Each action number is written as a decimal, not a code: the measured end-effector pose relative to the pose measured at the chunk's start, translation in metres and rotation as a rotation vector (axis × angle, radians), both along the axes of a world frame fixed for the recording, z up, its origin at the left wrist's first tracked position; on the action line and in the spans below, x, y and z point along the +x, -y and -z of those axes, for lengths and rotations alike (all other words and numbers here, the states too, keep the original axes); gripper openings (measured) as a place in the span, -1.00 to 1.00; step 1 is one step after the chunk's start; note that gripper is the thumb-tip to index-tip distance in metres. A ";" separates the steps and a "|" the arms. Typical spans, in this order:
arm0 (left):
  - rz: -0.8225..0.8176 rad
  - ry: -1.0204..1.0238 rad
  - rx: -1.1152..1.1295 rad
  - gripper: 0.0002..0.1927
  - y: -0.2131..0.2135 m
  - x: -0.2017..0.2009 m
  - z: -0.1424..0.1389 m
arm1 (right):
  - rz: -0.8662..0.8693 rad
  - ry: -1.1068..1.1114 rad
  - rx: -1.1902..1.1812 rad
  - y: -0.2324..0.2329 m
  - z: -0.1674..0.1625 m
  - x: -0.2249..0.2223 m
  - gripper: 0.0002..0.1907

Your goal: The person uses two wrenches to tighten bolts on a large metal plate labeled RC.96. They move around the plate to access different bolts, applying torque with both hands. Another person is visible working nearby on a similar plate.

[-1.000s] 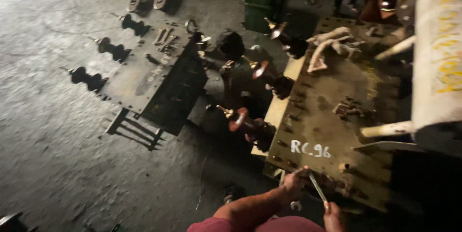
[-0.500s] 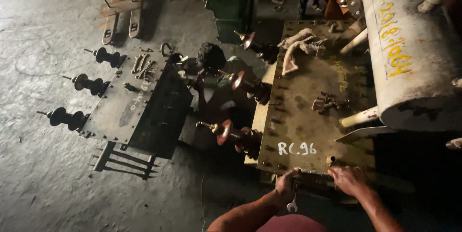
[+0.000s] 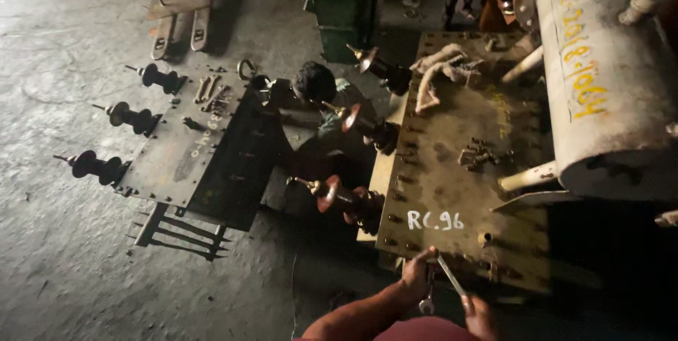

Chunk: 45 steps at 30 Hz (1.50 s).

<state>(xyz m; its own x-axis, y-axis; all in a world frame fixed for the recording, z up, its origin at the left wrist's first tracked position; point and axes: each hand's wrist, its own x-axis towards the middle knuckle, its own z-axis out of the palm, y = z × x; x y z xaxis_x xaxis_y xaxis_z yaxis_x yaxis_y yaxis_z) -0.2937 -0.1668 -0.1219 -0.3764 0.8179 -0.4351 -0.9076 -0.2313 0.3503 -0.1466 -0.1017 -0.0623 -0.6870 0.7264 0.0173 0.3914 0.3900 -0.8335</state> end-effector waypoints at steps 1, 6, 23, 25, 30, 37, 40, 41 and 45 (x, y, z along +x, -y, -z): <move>-0.015 -0.040 0.010 -0.79 0.002 0.000 0.000 | 0.009 0.157 0.102 -0.006 -0.001 0.001 -0.51; 0.014 0.080 -0.079 -0.83 0.005 -0.001 -0.006 | -0.272 0.580 0.168 -0.066 -0.065 -0.006 -0.59; 0.041 0.148 -0.013 -0.68 0.010 -0.005 -0.002 | 0.093 0.395 0.129 -0.005 0.011 -0.018 -0.60; 0.039 0.143 0.074 -0.70 0.014 -0.004 -0.003 | 0.011 0.412 0.228 -0.023 0.003 -0.019 -0.61; -0.017 0.053 -0.189 -0.75 0.009 -0.003 -0.008 | -0.363 0.692 0.411 -0.085 -0.087 -0.036 -0.62; 0.004 -0.021 -0.195 -0.78 0.010 -0.005 -0.009 | -0.332 0.468 0.354 -0.085 -0.071 -0.042 -0.55; -0.020 -0.066 -0.231 -0.76 0.008 -0.004 -0.007 | -0.025 0.481 0.111 -0.046 -0.010 -0.017 -0.55; -0.032 -0.038 -0.159 -0.76 0.007 -0.005 -0.008 | 0.050 0.516 0.151 -0.033 0.007 -0.012 -0.52; -0.034 0.008 -0.070 -0.76 0.007 -0.005 -0.014 | 0.135 0.407 0.166 -0.023 0.011 -0.011 -0.48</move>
<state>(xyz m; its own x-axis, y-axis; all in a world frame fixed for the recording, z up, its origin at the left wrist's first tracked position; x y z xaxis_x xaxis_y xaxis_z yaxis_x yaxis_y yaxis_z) -0.2988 -0.1737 -0.1082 -0.3995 0.7722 -0.4941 -0.9026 -0.2370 0.3595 -0.1574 -0.0782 -0.0737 -0.5612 0.8202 -0.1107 0.7308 0.4283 -0.5315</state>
